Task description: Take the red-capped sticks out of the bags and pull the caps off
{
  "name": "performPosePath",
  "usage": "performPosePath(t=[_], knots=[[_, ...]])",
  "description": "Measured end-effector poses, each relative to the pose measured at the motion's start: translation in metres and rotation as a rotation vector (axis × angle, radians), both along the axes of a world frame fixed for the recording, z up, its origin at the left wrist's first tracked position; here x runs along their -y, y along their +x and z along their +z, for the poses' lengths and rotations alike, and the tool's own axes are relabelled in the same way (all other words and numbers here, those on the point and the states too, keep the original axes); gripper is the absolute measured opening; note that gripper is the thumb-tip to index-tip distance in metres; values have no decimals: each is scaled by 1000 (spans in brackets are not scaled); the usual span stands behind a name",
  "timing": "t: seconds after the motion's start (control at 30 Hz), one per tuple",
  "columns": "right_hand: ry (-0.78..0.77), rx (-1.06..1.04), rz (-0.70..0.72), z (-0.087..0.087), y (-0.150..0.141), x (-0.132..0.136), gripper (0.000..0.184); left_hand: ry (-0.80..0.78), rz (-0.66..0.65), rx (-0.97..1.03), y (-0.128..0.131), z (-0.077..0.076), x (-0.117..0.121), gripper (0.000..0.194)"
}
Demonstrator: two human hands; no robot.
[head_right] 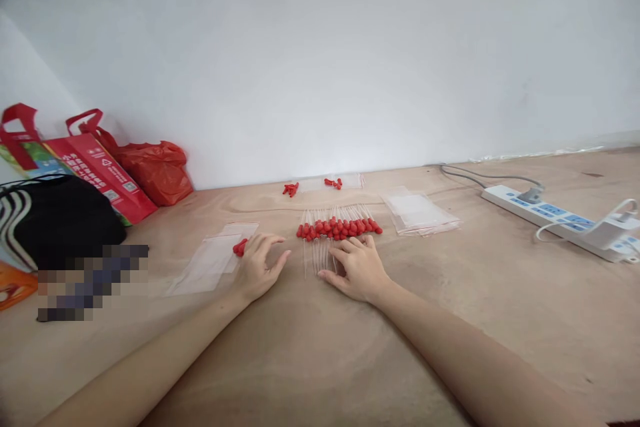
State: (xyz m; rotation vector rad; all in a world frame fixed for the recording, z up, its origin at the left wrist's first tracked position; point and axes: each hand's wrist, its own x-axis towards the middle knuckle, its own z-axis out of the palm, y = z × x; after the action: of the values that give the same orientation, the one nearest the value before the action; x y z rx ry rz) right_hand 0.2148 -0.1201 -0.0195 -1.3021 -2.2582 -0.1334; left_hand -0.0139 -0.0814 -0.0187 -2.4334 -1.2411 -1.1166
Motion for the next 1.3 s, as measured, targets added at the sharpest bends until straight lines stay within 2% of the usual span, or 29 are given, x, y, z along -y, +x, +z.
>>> performPosePath(t=[0.13,0.27,0.47,0.63,0.87,1.0,1.1,1.17,1.3], knots=[[-2,39,9,-3,1,-2,47,-52,91,19,24,-3,-19,12],[-4,42,32,-5,2,-2,48,-73,137,17,37,-5,-37,13],[32,-50,31,-5,2,-4,34,-37,0,-90,48,-3,-41,20],[66,-148,-31,-5,8,-8,28,62,-41,-159,58,-1,-46,21],[111,-170,-55,-5,11,-11,23,149,-102,-28,61,-4,-53,14],[133,-193,-65,-7,13,-12,20,187,-71,91,53,1,-44,19],[160,-226,-39,-10,16,-13,19,240,-90,261,40,7,-27,16],[192,-239,-6,-13,17,-13,25,236,-156,298,26,9,-12,14],[282,-202,53,-11,13,-9,42,101,-349,170,0,8,16,19]])
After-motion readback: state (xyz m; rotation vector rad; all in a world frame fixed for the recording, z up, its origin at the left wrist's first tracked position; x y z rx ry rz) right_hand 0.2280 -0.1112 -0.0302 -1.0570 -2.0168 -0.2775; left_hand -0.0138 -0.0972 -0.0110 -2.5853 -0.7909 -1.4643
